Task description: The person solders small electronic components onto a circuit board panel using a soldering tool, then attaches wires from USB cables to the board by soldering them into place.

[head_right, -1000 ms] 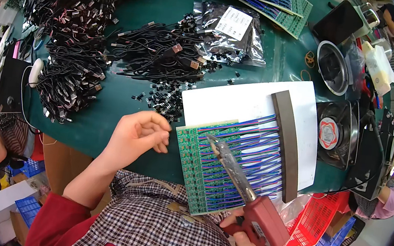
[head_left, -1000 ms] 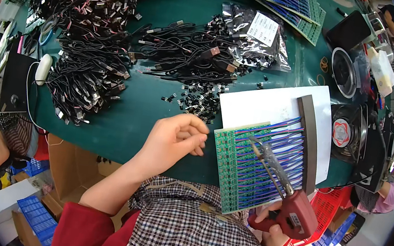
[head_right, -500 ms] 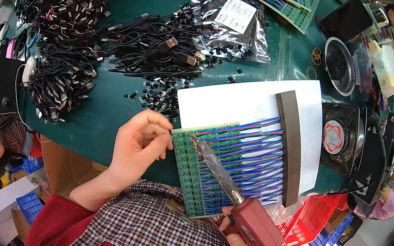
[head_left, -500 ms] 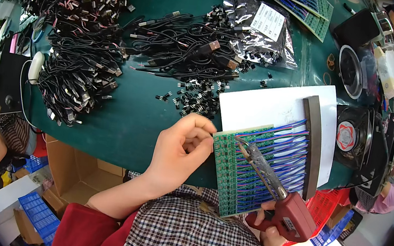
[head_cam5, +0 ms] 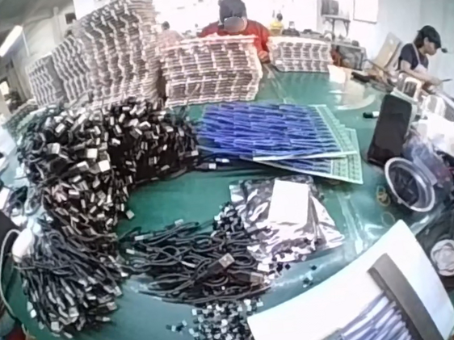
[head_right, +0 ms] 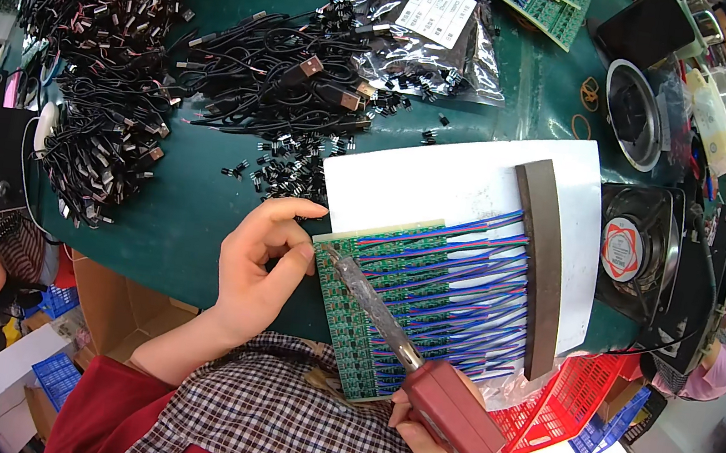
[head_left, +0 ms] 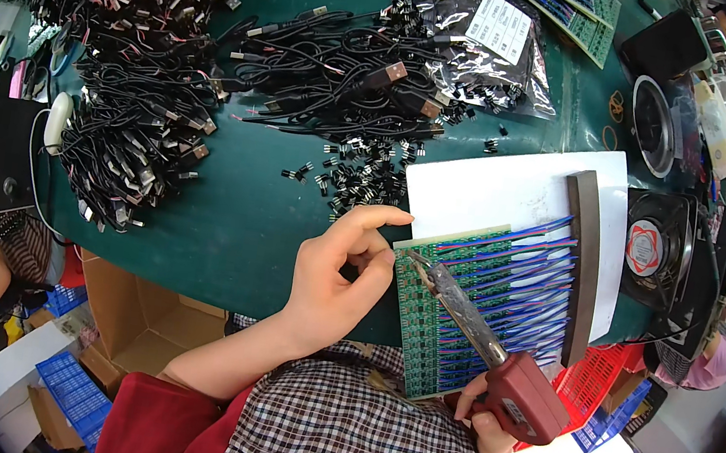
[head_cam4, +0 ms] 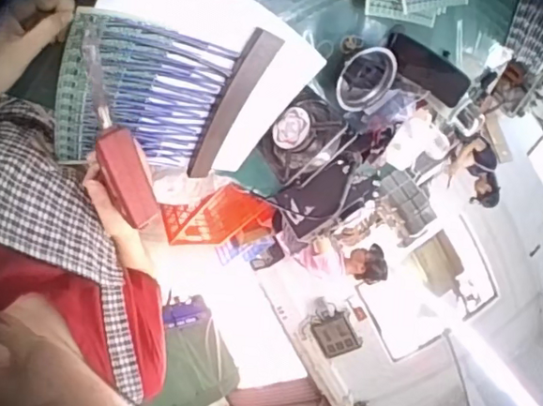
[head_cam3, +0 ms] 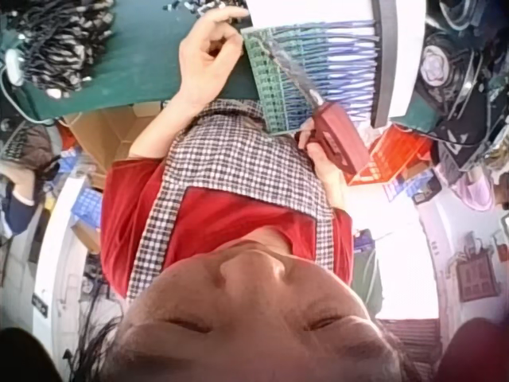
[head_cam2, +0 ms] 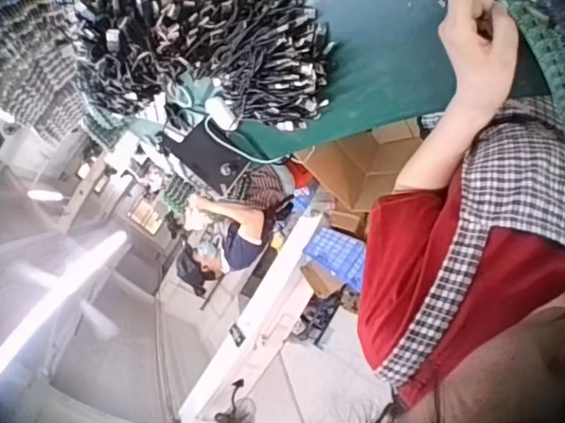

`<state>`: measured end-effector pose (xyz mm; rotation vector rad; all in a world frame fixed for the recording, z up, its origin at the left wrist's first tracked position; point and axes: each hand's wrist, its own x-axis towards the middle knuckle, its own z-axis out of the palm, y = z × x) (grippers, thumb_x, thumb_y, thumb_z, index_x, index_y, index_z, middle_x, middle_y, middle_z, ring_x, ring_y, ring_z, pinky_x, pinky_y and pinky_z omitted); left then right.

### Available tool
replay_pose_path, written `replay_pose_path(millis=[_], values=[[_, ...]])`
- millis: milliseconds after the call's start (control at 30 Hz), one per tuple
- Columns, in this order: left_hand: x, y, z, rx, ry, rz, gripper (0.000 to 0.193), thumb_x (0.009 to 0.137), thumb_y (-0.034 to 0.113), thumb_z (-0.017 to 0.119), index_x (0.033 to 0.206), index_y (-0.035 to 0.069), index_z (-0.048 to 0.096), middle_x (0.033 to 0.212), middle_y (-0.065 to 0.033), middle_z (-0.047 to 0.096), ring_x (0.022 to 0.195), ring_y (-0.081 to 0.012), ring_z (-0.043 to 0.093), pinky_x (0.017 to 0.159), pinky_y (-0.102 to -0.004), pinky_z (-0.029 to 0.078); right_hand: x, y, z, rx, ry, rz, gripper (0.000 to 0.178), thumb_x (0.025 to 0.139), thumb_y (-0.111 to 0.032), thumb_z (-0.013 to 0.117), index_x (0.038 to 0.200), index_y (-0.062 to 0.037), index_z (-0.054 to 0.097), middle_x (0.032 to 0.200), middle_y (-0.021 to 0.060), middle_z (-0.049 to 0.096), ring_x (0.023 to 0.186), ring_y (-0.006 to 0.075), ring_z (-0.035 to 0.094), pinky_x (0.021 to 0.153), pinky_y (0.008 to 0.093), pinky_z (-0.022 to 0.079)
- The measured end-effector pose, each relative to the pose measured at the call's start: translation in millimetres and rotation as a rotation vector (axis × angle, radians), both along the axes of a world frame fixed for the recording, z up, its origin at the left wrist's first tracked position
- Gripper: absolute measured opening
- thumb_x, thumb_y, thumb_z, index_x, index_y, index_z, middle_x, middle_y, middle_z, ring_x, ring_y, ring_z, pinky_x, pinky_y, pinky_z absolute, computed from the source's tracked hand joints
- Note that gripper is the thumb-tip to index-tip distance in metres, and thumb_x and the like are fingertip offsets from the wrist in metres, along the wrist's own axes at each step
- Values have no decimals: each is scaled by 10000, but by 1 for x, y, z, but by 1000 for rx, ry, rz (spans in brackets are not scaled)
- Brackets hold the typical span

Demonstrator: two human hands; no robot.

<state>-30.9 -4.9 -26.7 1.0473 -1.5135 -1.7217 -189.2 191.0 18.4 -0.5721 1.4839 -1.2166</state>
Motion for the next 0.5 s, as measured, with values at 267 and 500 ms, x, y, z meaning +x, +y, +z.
replay_pose_path(millis=[267, 500], values=[[0, 0, -3, -25, 20, 10, 356, 812, -64, 494, 1158, 16, 514, 653, -5, 538, 581, -30, 460, 555, -186, 384, -2, 11, -6, 149, -4, 18, 440, 668, -185, 786, 948, 30, 523, 694, 72, 593, 614, 132, 572, 552, 229, 442], [-1, 0, -3, -40, 34, 7, 357, 822, -62, 489, 1170, 12, 508, 668, -9, 544, 585, -32, 471, 561, -187, 394, 7, -5, 1, 33, -92, -120, 414, 697, -168, 755, 948, 41, 501, 665, 76, 566, 602, 145, 566, 578, 244, 448]])
